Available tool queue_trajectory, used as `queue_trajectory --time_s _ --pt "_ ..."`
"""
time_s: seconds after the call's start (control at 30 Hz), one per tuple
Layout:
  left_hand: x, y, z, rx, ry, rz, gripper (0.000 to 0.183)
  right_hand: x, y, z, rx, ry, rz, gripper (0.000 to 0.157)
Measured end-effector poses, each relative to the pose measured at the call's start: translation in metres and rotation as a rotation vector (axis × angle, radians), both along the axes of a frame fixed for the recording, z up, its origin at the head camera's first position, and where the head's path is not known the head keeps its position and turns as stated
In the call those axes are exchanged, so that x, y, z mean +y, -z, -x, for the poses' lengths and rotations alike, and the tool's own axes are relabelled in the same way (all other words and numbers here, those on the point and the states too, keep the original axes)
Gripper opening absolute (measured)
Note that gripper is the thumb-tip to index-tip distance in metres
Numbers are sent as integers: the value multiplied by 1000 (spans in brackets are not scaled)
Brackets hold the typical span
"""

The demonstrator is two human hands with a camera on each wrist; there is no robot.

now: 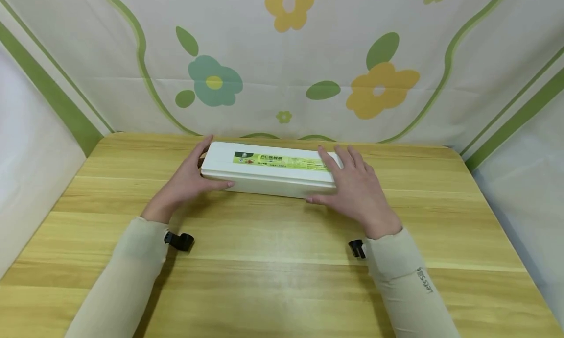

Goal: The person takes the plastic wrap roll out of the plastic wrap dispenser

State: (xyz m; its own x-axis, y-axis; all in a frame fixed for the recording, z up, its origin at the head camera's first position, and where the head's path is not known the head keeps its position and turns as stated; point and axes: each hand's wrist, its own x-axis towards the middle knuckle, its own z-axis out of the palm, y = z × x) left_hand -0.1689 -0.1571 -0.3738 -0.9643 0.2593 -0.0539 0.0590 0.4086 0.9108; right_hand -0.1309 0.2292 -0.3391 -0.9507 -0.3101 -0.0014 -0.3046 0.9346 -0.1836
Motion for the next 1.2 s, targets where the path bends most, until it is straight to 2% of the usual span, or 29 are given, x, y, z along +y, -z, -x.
queue_trajectory --time_s 0.1,0.2,0.33,0.43,0.67,0.87,1.2 --pt "-1 4 5 -28 8 -56 133 0 3 0 32 -5 1 116" --pt "-3 9 8 -41 17 -68 133 1 7 1 73 -8 1 112" --pt "-10 14 10 -78 14 -100 121 0 10 1 110 -7 3 111" --pt "-15 17 10 -120 9 -155 112 0 11 1 119 0 9 110" --pt "-21 27 11 -185 11 -264 110 -1 13 1 122 22 30 107" --pt "-27 34 13 -216 10 -327 103 -1 14 1 130 23 32 108" --pt "-28 38 13 -225 0 -373 104 -1 14 2 147 12 47 106"
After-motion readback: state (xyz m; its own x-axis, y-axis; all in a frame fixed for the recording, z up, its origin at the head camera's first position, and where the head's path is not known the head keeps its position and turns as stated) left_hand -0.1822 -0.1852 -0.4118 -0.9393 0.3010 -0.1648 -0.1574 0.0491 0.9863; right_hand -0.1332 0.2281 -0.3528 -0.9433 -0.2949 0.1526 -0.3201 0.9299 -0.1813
